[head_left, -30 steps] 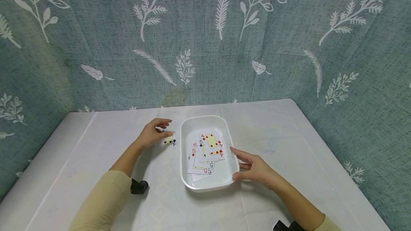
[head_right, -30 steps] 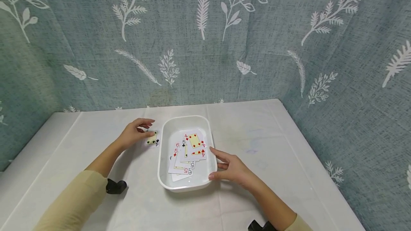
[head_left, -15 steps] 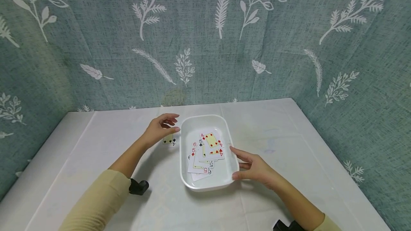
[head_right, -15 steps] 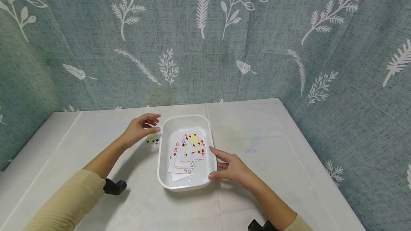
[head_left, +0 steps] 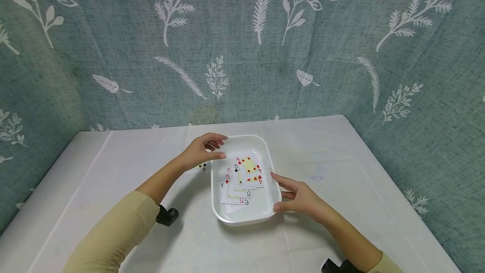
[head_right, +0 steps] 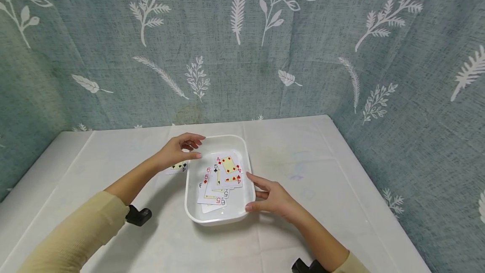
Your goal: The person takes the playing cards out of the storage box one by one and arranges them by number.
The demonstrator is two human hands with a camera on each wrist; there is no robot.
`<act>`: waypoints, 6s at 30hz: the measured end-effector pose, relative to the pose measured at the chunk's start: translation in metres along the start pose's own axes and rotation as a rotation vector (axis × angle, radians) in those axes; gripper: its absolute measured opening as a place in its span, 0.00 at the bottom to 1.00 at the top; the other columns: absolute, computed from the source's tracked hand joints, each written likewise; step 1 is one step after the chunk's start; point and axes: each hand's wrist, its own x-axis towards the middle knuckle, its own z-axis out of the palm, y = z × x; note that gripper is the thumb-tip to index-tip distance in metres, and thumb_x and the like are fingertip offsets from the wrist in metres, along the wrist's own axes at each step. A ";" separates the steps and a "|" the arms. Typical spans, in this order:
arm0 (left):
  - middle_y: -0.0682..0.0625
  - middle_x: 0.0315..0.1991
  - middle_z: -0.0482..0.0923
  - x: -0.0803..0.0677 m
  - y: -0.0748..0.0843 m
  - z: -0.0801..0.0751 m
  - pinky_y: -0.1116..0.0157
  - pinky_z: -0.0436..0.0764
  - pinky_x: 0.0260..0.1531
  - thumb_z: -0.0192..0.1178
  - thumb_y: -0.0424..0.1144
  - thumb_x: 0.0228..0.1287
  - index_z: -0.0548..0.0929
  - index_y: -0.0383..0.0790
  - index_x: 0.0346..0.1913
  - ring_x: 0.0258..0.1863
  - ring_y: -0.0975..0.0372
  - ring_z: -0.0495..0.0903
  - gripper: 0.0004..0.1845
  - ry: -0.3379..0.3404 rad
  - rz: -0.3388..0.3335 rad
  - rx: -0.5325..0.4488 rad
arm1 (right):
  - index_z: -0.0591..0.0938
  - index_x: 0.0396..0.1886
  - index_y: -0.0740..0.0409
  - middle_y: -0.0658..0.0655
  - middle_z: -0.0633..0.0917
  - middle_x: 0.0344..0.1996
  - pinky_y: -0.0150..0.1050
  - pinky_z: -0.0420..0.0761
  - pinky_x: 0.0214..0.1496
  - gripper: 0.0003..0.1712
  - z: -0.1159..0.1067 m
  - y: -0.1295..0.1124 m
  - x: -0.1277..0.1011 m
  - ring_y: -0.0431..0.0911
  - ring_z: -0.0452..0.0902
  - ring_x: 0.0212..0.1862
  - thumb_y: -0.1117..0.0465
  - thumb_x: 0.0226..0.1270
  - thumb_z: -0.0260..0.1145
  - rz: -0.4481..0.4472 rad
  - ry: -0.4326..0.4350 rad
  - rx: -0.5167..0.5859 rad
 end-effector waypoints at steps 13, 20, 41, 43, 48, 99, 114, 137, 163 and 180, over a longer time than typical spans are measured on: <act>0.36 0.51 0.75 0.029 0.012 0.017 0.56 0.75 0.55 0.69 0.38 0.55 0.73 0.36 0.62 0.50 0.52 0.76 0.31 -0.128 0.031 0.029 | 0.59 0.72 0.59 0.68 0.60 0.69 0.43 0.80 0.50 0.53 0.000 -0.001 0.001 0.61 0.68 0.63 0.64 0.47 0.77 -0.002 0.006 -0.013; 0.39 0.52 0.75 0.038 0.017 0.032 0.60 0.76 0.53 0.69 0.39 0.55 0.72 0.36 0.63 0.51 0.54 0.76 0.32 -0.190 -0.043 0.095 | 0.59 0.72 0.60 0.69 0.60 0.70 0.43 0.80 0.50 0.53 0.000 -0.001 0.001 0.62 0.67 0.64 0.64 0.47 0.77 -0.006 0.005 -0.010; 0.43 0.49 0.77 0.050 0.011 0.061 0.60 0.75 0.49 0.75 0.43 0.46 0.73 0.35 0.61 0.45 0.57 0.75 0.38 -0.166 -0.177 0.456 | 0.57 0.73 0.61 0.69 0.59 0.70 0.41 0.80 0.50 0.54 0.000 0.000 0.003 0.63 0.67 0.63 0.64 0.48 0.76 -0.026 -0.010 -0.017; 0.44 0.49 0.77 0.049 0.011 0.062 0.61 0.75 0.48 0.75 0.44 0.46 0.72 0.36 0.62 0.44 0.57 0.75 0.39 -0.180 -0.180 0.513 | 0.58 0.73 0.61 0.69 0.59 0.70 0.42 0.80 0.50 0.53 0.000 0.000 0.002 0.63 0.67 0.63 0.64 0.48 0.76 -0.024 -0.007 -0.021; 0.45 0.49 0.77 0.047 0.012 0.064 0.62 0.75 0.49 0.73 0.46 0.49 0.70 0.37 0.64 0.44 0.57 0.74 0.40 -0.202 -0.162 0.653 | 0.58 0.73 0.60 0.69 0.59 0.70 0.42 0.80 0.50 0.52 0.001 -0.001 0.003 0.62 0.67 0.63 0.65 0.49 0.76 -0.018 0.000 -0.033; 0.46 0.41 0.76 0.045 0.013 0.068 0.63 0.75 0.44 0.73 0.32 0.47 0.71 0.35 0.49 0.39 0.58 0.74 0.27 -0.126 -0.172 0.382 | 0.57 0.73 0.61 0.69 0.59 0.70 0.41 0.81 0.49 0.53 0.000 0.001 0.002 0.63 0.67 0.63 0.65 0.48 0.76 -0.036 -0.020 0.009; 0.42 0.45 0.75 0.043 0.015 0.051 0.65 0.81 0.34 0.65 0.27 0.57 0.70 0.34 0.56 0.39 0.57 0.78 0.24 -0.156 -0.172 0.055 | 0.56 0.72 0.65 0.72 0.58 0.69 0.41 0.80 0.49 0.54 0.001 0.003 0.003 0.65 0.66 0.63 0.62 0.49 0.76 -0.072 -0.040 -0.013; 0.41 0.43 0.73 0.032 0.021 0.014 0.60 0.82 0.38 0.62 0.27 0.60 0.71 0.36 0.59 0.40 0.55 0.78 0.24 -0.051 -0.104 -0.090 | 0.57 0.72 0.62 0.69 0.58 0.70 0.41 0.80 0.50 0.53 0.001 0.001 0.004 0.64 0.67 0.63 0.65 0.49 0.76 -0.053 -0.028 -0.012; 0.43 0.42 0.70 -0.007 0.001 -0.051 0.62 0.81 0.38 0.60 0.27 0.62 0.67 0.35 0.63 0.37 0.59 0.74 0.26 0.031 -0.181 -0.102 | 0.59 0.72 0.61 0.68 0.59 0.70 0.42 0.81 0.49 0.51 0.003 0.000 0.002 0.63 0.68 0.62 0.66 0.49 0.75 -0.027 0.000 -0.031; 0.40 0.44 0.68 -0.040 -0.028 -0.079 0.62 0.80 0.40 0.58 0.29 0.64 0.64 0.31 0.64 0.38 0.63 0.73 0.27 0.091 -0.206 -0.047 | 0.59 0.72 0.59 0.66 0.61 0.70 0.41 0.80 0.50 0.50 0.001 0.001 0.003 0.60 0.70 0.62 0.64 0.51 0.75 -0.023 0.000 -0.044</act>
